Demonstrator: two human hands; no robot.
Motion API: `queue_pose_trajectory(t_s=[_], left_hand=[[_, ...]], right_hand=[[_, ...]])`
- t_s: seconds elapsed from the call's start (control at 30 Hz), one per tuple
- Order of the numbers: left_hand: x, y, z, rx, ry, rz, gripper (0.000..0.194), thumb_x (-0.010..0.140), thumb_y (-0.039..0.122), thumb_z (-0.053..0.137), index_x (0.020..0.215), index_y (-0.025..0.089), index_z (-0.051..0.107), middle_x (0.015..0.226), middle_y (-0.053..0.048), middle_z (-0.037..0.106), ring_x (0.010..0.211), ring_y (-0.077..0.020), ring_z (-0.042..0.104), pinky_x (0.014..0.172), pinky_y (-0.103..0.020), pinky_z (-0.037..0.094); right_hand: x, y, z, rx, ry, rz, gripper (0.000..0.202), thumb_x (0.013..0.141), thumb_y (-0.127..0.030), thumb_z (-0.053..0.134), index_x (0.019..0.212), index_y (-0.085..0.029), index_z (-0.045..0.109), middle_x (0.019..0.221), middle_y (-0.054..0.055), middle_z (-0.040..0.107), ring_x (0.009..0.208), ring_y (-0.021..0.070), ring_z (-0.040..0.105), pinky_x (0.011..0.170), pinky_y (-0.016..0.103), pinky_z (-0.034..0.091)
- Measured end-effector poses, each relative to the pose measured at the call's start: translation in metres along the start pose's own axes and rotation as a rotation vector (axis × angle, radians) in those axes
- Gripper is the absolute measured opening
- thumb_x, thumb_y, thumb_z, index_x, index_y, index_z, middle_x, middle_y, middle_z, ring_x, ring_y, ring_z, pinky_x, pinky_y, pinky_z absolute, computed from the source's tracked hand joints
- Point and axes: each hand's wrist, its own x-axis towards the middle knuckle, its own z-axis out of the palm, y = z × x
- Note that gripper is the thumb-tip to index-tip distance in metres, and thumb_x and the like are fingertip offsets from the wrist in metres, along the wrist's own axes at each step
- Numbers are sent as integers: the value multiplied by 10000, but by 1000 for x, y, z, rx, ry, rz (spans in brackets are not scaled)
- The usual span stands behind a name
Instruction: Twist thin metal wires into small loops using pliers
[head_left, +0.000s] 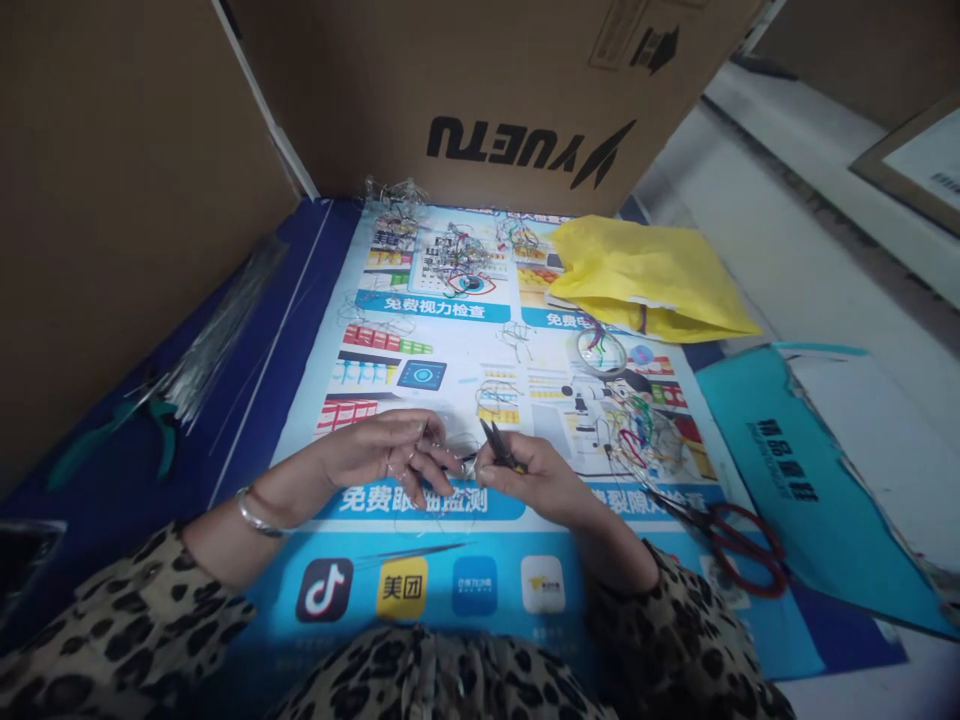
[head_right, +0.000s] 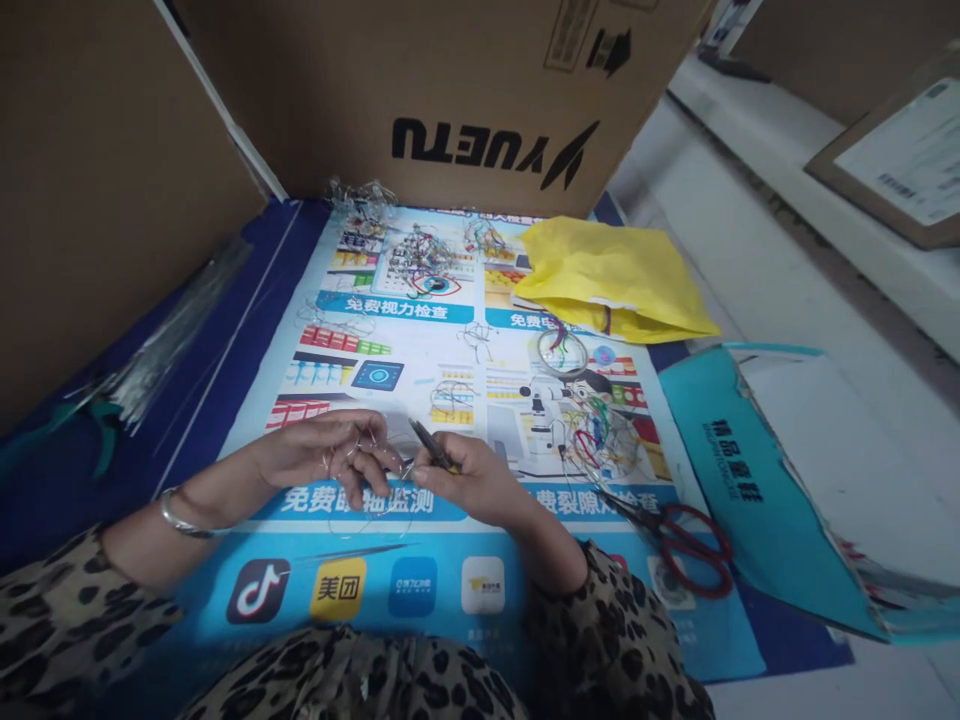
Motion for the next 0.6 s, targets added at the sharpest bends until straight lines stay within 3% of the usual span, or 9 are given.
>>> queue_pose_trajectory(t_s=[0.3,0.43,0.6], left_hand=[[1,2,10,111,98,-70,198,801,207,600,949,162,476,941,-134,688,884,-274,665,638,-342,546],[1,0,9,113,142,-30,168,802,223,602,917,165,495,958,-143,677,909,-284,656,654,-352,539],[0,-5,8,109,210,47,148,812,214,597,895,154,491,1015,-151,656,931,-282,649,686,-343,536]], right_hand=[[5,1,5,90,64,35,200,763,-353,624,791,-160,584,683,-10,567,619,97,485,586,230,391],[4,4,1,211,146,50,201,774,-353,613,844,-164,608,716,17,619,676,131,556,625,264,418],[2,7,-3,239,310,-32,178,797,-340,583,849,-174,616,695,16,603,670,140,550,609,275,427]])
